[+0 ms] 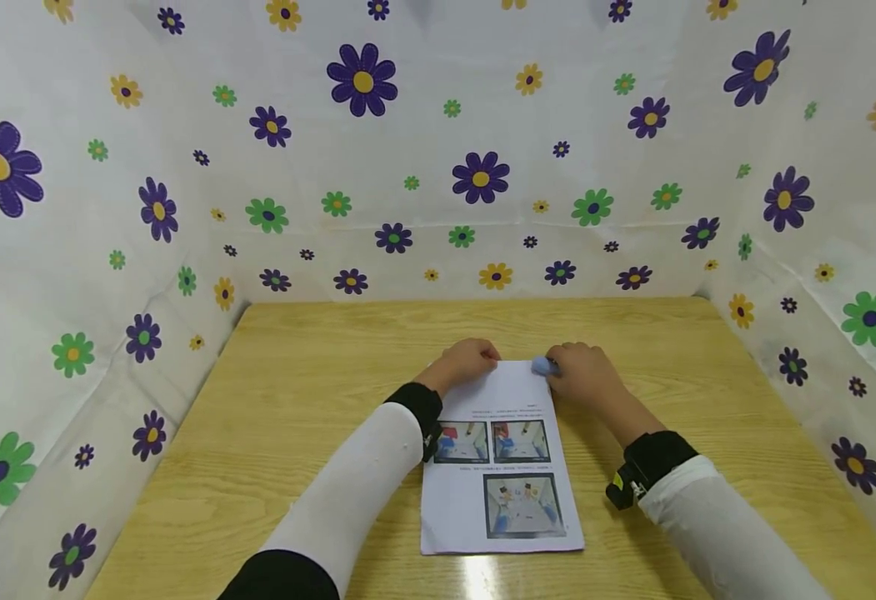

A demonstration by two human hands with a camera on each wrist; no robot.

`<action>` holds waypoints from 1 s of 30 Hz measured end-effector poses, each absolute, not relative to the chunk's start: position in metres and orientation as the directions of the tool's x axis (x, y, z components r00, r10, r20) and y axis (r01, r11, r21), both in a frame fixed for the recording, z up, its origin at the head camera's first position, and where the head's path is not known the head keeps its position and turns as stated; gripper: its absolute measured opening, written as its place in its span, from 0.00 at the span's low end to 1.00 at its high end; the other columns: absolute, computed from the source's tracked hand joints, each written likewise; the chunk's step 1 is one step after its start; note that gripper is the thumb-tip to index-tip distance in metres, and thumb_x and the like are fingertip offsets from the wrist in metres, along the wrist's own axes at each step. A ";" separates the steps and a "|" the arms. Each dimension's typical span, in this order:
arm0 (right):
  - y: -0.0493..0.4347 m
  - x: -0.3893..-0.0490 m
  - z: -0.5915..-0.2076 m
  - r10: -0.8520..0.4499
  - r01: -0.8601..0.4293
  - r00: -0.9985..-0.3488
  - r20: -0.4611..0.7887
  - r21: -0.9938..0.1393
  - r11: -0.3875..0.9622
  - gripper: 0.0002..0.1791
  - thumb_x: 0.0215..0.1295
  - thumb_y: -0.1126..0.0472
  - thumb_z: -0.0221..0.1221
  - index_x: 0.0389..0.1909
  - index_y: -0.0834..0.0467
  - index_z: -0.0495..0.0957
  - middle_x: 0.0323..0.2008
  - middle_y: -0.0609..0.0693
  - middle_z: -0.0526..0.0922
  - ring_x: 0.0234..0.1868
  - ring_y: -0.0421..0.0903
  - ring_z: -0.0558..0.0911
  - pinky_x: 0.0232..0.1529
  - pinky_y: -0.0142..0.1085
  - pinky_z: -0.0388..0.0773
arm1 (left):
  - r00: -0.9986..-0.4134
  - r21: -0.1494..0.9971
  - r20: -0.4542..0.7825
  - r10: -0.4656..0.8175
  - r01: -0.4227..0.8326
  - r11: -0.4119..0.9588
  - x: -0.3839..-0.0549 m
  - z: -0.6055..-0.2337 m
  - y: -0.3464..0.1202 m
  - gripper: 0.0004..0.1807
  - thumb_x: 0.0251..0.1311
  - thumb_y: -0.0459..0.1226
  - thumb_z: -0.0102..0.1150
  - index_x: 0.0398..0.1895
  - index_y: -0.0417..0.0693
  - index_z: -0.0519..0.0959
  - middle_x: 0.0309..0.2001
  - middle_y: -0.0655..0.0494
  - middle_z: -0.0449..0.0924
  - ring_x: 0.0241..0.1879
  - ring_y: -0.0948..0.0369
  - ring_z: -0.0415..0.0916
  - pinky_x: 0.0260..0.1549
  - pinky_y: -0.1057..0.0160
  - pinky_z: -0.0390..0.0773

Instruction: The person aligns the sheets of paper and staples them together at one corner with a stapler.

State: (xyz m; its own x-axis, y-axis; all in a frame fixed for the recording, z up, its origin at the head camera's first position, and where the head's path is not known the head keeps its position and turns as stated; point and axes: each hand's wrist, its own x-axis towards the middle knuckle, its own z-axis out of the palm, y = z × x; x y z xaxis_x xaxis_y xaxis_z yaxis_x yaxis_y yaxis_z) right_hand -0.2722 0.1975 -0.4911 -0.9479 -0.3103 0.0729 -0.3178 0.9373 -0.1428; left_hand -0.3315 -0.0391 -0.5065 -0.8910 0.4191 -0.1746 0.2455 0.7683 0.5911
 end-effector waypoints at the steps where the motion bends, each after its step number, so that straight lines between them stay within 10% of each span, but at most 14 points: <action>1: 0.198 -0.270 -0.491 -0.283 -0.291 -0.956 0.074 -0.157 0.944 0.16 0.66 0.57 0.64 0.48 0.63 0.83 0.39 0.55 0.86 0.39 0.53 0.83 0.44 0.51 0.81 | -0.892 0.590 -0.175 0.417 0.244 0.770 -0.331 -0.507 -0.039 0.11 0.74 0.43 0.55 0.50 0.52 0.84 0.49 0.55 0.84 0.46 0.57 0.77 0.57 0.51 0.72; 16: 0.196 -0.219 -0.487 0.032 0.018 -0.999 0.040 -0.319 0.947 0.13 0.62 0.55 0.60 0.28 0.61 0.73 0.22 0.53 0.72 0.23 0.49 0.71 0.21 0.39 0.63 | -0.894 0.616 -0.179 0.411 0.224 0.755 -0.328 -0.506 -0.040 0.11 0.75 0.42 0.54 0.50 0.50 0.83 0.47 0.54 0.83 0.46 0.55 0.76 0.57 0.53 0.72; 30: 0.189 -0.200 -0.481 0.062 0.075 -0.997 -0.048 -0.356 0.931 0.29 0.67 0.41 0.63 0.39 0.66 0.76 0.26 0.54 0.76 0.26 0.49 0.74 0.23 0.39 0.67 | -0.901 0.603 -0.139 0.410 0.251 0.757 -0.326 -0.506 -0.039 0.11 0.73 0.41 0.55 0.49 0.49 0.83 0.49 0.53 0.84 0.47 0.55 0.76 0.57 0.52 0.72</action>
State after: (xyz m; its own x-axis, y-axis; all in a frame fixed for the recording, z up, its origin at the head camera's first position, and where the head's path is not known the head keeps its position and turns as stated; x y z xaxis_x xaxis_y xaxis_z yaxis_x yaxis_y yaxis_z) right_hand -0.1996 0.1892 -0.4811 -0.9969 0.0622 -0.0476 0.0752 0.9313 -0.3564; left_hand -0.3261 -0.0393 -0.5065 -0.9014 0.4101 -0.1388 0.2514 0.7569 0.6033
